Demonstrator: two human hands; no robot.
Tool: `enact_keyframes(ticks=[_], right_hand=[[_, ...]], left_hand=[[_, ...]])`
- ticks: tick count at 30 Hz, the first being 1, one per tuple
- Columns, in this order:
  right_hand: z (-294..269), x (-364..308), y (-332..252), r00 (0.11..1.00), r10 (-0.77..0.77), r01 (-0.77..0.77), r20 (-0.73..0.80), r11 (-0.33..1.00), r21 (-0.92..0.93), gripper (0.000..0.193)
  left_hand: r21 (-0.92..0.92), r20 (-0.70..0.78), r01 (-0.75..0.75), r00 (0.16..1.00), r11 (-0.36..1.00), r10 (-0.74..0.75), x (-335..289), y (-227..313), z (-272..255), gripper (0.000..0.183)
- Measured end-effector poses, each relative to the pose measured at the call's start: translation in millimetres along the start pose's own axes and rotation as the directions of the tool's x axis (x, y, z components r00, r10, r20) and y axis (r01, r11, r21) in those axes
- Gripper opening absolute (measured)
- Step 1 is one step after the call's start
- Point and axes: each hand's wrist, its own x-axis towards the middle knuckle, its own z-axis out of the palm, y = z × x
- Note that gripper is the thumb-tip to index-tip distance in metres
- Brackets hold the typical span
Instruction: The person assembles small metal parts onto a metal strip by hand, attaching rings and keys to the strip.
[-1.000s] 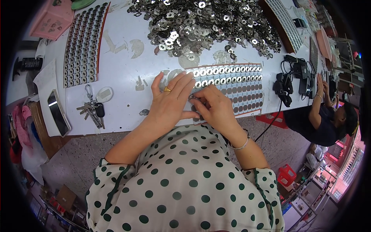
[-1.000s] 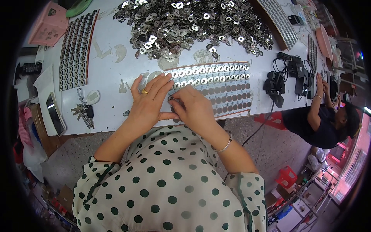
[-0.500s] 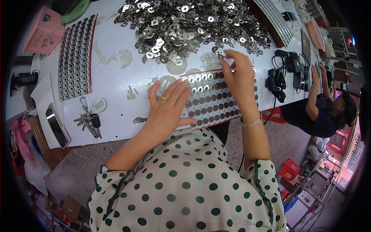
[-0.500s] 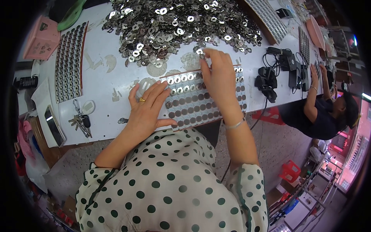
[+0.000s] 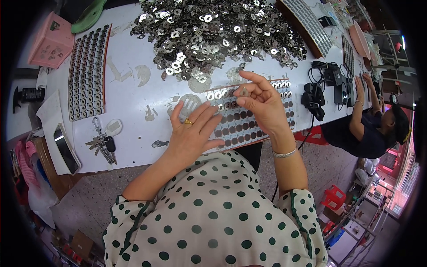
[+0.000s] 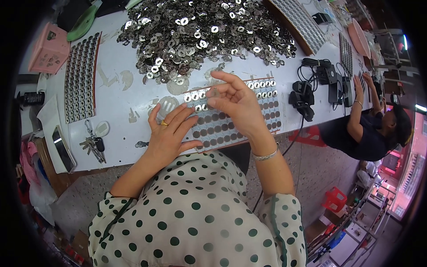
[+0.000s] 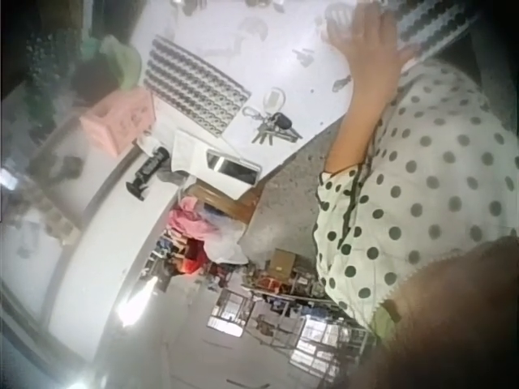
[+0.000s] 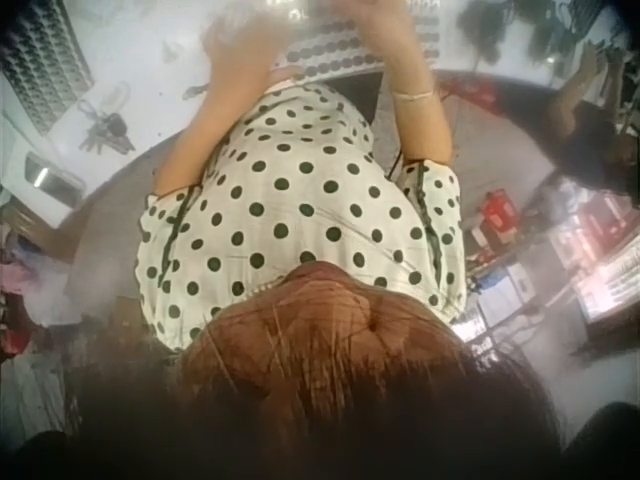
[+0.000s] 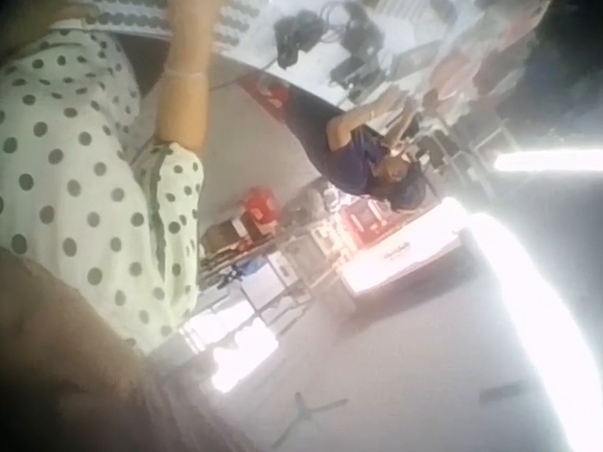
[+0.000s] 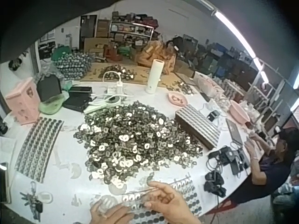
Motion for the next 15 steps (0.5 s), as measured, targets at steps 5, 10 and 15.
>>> enact_keyframes(ticks=[5,10,15], right_hand=[[-5.5,-17.9,9.8,0.989,0.125,-0.109,0.084,0.978,-0.178,0.044],[13.3,-32.7,-10.7,0.969,0.171,-0.046,0.179,0.835,-0.549,0.041],[17.7,-41.2,-2.5,0.982,0.076,0.034,0.176,0.834,-0.550,0.038]], left_hand=[[-0.049,-0.061,-0.006,0.998,0.999,0.003,3.8,5.4,-4.8,0.051],[-0.406,-0.096,0.125,0.979,0.905,-0.178,15.9,8.8,-16.7,0.028],[-0.384,-0.045,0.109,0.990,0.917,-0.137,11.2,1.7,-13.3,0.019]])
